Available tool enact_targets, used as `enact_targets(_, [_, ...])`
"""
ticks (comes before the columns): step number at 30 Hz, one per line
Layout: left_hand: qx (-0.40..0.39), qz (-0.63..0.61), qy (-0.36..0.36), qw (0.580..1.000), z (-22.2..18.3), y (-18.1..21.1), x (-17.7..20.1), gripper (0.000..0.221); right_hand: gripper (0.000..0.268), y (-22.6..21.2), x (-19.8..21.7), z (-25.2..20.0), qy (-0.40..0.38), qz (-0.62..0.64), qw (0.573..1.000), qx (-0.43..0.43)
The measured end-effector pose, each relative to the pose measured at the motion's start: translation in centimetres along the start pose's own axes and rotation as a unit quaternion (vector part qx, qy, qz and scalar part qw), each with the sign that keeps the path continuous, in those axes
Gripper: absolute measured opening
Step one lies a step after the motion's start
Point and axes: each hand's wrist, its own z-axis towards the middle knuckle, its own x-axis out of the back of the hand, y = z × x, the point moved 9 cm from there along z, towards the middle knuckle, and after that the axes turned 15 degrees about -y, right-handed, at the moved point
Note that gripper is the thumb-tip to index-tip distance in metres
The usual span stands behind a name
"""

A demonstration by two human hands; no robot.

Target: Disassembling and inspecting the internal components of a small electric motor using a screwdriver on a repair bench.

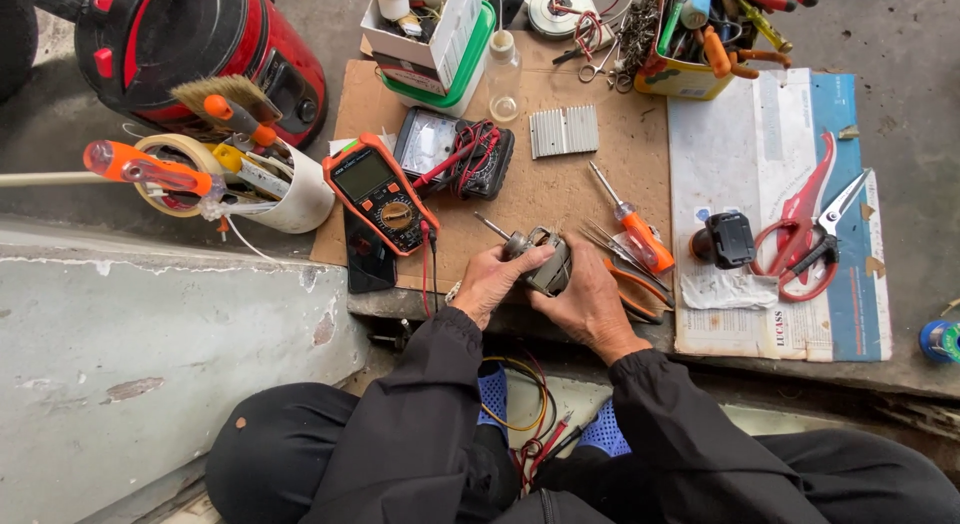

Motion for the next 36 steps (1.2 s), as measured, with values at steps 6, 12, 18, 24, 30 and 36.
enact_targets(6, [0.009, 0.013, -0.024, 1.0, 1.0, -1.1, 0.0, 0.072, 0.105, 0.8, 0.2, 0.0, -0.014, 0.01, 1.0, -0.017])
enact_targets(12, [0.005, -0.104, -0.103, 0.989, -0.9, -0.3, -1.9, 0.056, 0.106, -3.2, 3.5, -2.1, -0.026, 0.04, 0.998, -0.04])
enact_targets(18, [-0.051, -0.029, -0.072, 0.996, -7.7, 3.0, -4.6, 0.061, 0.102, -5.8, 5.8, -5.6, 0.018, 0.006, 1.0, -0.003])
enact_targets(24, [-0.077, -0.003, -0.056, 0.995, -11.0, 2.1, -6.5, 0.053, 0.102, -6.8, 6.7, -9.6, 0.042, 0.006, 0.999, 0.005])
enact_targets(30, [-0.091, -0.086, -0.085, 0.988, -11.4, -0.4, -7.1, 0.053, 0.103, -9.3, 10.2, -11.9, 0.017, -0.008, 0.999, 0.032])
enact_targets(36, [-0.105, -0.038, -0.074, 0.991, -13.0, -0.1, -8.1, 0.052, 0.105, -9.7, 11.1, -13.0, 0.004, 0.014, 1.0, 0.018])
